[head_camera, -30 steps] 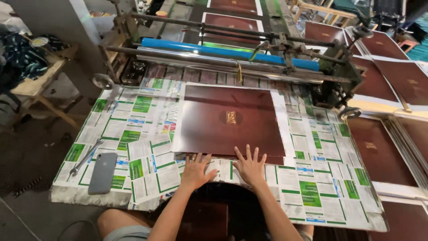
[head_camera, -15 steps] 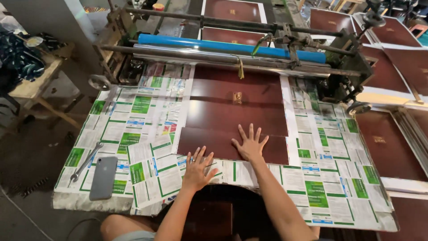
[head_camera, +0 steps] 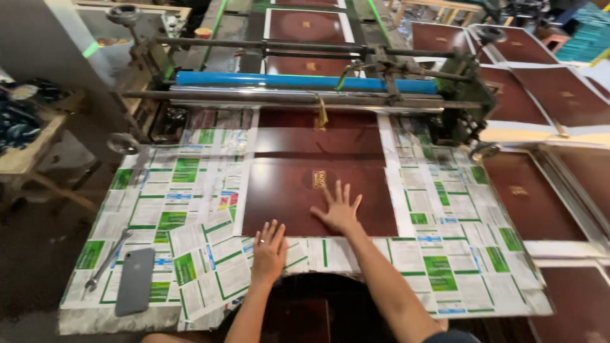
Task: The person feeds printed cover sheets into a finishing machine for lamination or gluing.
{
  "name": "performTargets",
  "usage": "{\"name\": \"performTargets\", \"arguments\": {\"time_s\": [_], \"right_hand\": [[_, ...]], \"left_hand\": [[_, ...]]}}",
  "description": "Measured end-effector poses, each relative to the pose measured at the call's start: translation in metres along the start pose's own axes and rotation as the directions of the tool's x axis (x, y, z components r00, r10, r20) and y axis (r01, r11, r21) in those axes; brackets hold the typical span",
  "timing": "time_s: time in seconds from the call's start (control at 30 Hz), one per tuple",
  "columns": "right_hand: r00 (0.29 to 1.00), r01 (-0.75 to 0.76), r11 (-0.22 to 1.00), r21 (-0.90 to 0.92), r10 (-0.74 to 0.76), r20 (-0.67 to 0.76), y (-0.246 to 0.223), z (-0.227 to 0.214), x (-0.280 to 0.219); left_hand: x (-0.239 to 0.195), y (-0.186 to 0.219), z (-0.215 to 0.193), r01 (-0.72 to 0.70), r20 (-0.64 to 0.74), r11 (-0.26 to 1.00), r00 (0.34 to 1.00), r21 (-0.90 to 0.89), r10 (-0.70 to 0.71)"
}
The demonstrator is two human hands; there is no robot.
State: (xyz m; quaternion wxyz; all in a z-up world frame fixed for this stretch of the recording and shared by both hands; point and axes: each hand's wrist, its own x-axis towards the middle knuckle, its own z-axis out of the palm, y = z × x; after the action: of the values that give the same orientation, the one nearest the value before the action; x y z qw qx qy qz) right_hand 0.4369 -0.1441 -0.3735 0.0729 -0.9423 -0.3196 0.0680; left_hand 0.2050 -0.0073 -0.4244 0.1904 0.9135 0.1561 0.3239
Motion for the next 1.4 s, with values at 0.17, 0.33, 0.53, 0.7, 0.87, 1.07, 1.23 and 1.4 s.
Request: {"name": "performTargets", "arguments": {"time_s": [0.17, 0.33, 0.53, 0.7, 0.87, 1.07, 1.23, 1.4], "right_hand": [[0.991, 0.108, 0.99, -0.088, -0.099, 0.094, 0.006, -0.003, -0.092], [0.942, 0.306, 0.928, -0.213, -0.327, -0.073, 0.035, 0.005, -0.08], [0.844, 0.303, 0.89, -0.341, -0.417, -0.338, 0.031, -0.059, -0.07], [0.722, 0.238, 0.965, -0.111, -0.252, -0.645, -0.001, -0.059, -0.115], [0.863, 0.253, 0.965, -0.067, -0.256, -0.435, 0.021, 0.011, -0.108], [0.999, -0.034, 0.991, -0.129, 0.029, -0.039, 0.017, 0.013, -0.104], [0.998, -0.056, 0.995, -0.088, 0.055, -0.019, 0.023, 0.014, -0.064], [0.999, -0.043, 0.996, -0.073, 0.043, 0.003, 0.032, 0.01, -0.022]], "left_hand": [[0.015, -0.012, -0.007, -0.054, 0.032, 0.992, 0.998, 0.118, 0.05], [0.044, -0.029, -0.02, -0.421, 0.447, 0.863, 0.852, 0.278, 0.271], [0.037, 0.019, -0.068, -0.363, -0.126, 0.839, 0.887, 0.405, 0.444], [-0.006, 0.03, -0.058, -0.272, -0.18, 0.926, 0.929, 0.262, 0.324], [-0.021, 0.026, -0.048, -0.202, -0.009, 0.96, 0.978, 0.196, 0.207], [-0.008, 0.029, -0.052, -0.03, 0.054, 0.994, 0.998, 0.108, 0.024], [-0.007, 0.023, -0.046, -0.029, 0.138, 0.994, 0.99, 0.101, 0.015], [-0.006, 0.02, -0.043, -0.009, 0.173, 0.998, 0.985, 0.07, -0.003]]}}
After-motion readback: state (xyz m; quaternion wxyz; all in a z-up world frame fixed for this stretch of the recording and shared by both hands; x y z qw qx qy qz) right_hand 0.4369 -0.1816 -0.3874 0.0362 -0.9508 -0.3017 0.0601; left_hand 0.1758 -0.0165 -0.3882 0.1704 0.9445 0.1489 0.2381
